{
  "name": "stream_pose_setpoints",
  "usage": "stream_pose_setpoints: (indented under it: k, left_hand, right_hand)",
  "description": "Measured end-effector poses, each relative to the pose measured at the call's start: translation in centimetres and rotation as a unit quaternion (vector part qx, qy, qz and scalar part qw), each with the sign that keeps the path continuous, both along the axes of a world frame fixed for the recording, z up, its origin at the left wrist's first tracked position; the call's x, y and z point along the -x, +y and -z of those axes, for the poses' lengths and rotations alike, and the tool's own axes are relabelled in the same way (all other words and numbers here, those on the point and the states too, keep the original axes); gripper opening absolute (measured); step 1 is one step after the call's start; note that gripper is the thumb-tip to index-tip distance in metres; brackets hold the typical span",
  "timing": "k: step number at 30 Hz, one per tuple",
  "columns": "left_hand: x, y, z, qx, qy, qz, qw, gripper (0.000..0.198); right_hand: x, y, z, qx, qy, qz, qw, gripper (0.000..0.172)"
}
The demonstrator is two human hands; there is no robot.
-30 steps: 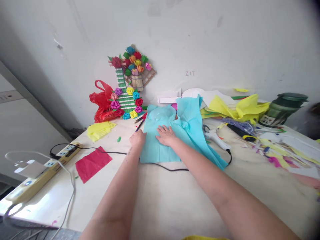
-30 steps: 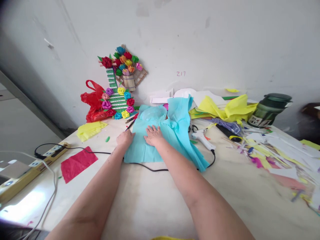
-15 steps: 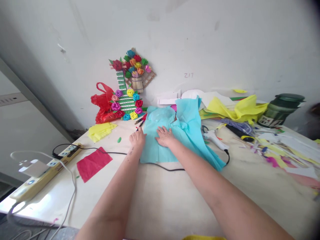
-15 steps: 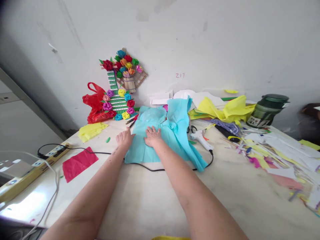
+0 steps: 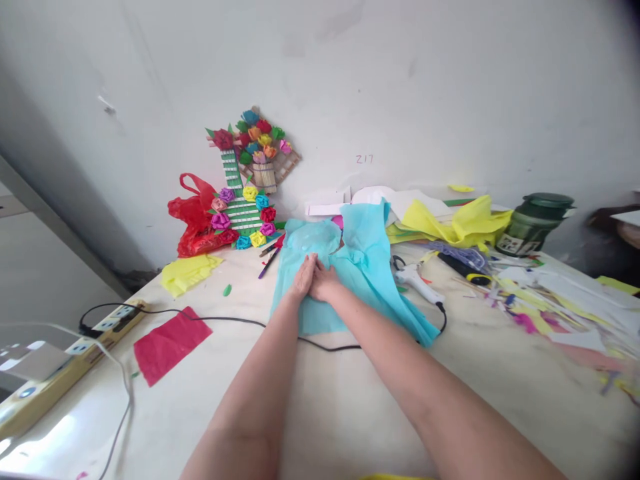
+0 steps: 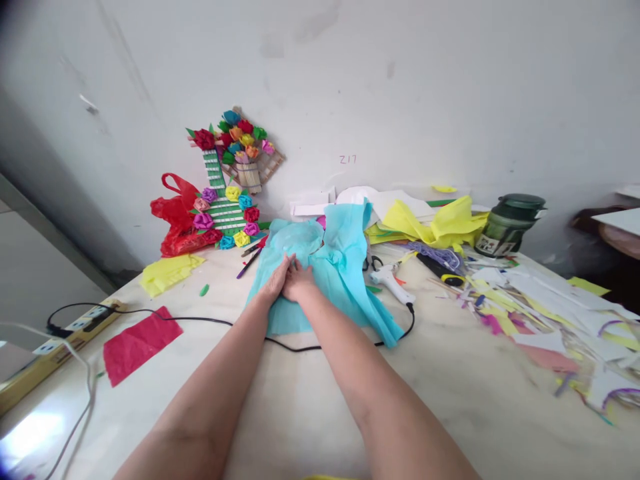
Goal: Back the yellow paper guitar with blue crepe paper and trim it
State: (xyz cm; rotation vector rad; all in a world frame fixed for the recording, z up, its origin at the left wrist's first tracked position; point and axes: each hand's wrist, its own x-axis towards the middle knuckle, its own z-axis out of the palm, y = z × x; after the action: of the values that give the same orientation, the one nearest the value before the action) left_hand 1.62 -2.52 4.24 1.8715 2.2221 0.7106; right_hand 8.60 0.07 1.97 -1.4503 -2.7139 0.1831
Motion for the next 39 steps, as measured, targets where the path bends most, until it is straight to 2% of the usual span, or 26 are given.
stream_pose_setpoints:
  k: [3, 6, 10, 14, 17, 23, 28, 32, 35, 39]
  left_hand:
    - [0.7, 0.2, 0.4, -0.007, -0.049, 0.054, 0.997, 0.054]
    - [1.0, 1.2, 1.1, -0.007, -0.066, 0.058, 0.996, 0.053]
    - [1.1, 2.5, 2.8, -0.015, -0.017, 0.054, 0.998, 0.050]
    - [1.2, 2.5, 3.9, -0.011, 0.029, 0.109, 0.994, 0.047]
    - [1.0, 1.9, 3.9, 0.007, 0.078, 0.144, 0.986, 0.047]
    - [0.2, 1.0, 3.5, 0.039, 0.087, 0.095, 0.991, 0.053]
    - [0.1, 0.9, 3.7, 0.049, 0.082, 0.087, 0.992, 0.062]
    - [0.1, 1.0, 3.7, 0.055, 0.086, 0.094, 0.990, 0.061]
    - [0.1, 1.1, 3.7, 0.056, 0.081, 0.091, 0.991, 0.059]
    - [0.1, 1.2, 3.8, 0.054, 0.079, 0.089, 0.991, 0.060]
  right_hand:
    - [-0.1, 0.1, 0.0, 0.015, 0.021, 0.008, 1.000, 0.059]
    - [-0.2, 0.5, 0.2, 0.027, 0.048, 0.020, 0.998, 0.059]
    - [-0.8, 1.0, 0.7, 0.026, 0.103, 0.075, 0.992, 0.058]
    - [-2.0, 1.3, 1.0, 0.025, 0.122, 0.128, 0.984, 0.058]
    - [-2.9, 1.7, 1.3, 0.023, 0.105, 0.146, 0.983, 0.056]
    - [-3.9, 2.5, 1.5, -0.035, 0.085, 0.168, 0.981, 0.051]
    - [-3.7, 2.5, 0.9, -0.112, 0.101, 0.190, 0.970, 0.047]
    - [-3.1, 3.1, 0.4, -0.169, 0.107, 0.114, 0.973, 0.046]
    - [-2.8, 4.1, 0.6, -0.137, 0.082, 0.075, 0.984, 0.051]
    - [-3.3, 5.4, 1.3, -0.008, 0.038, 0.087, 0.995, 0.056]
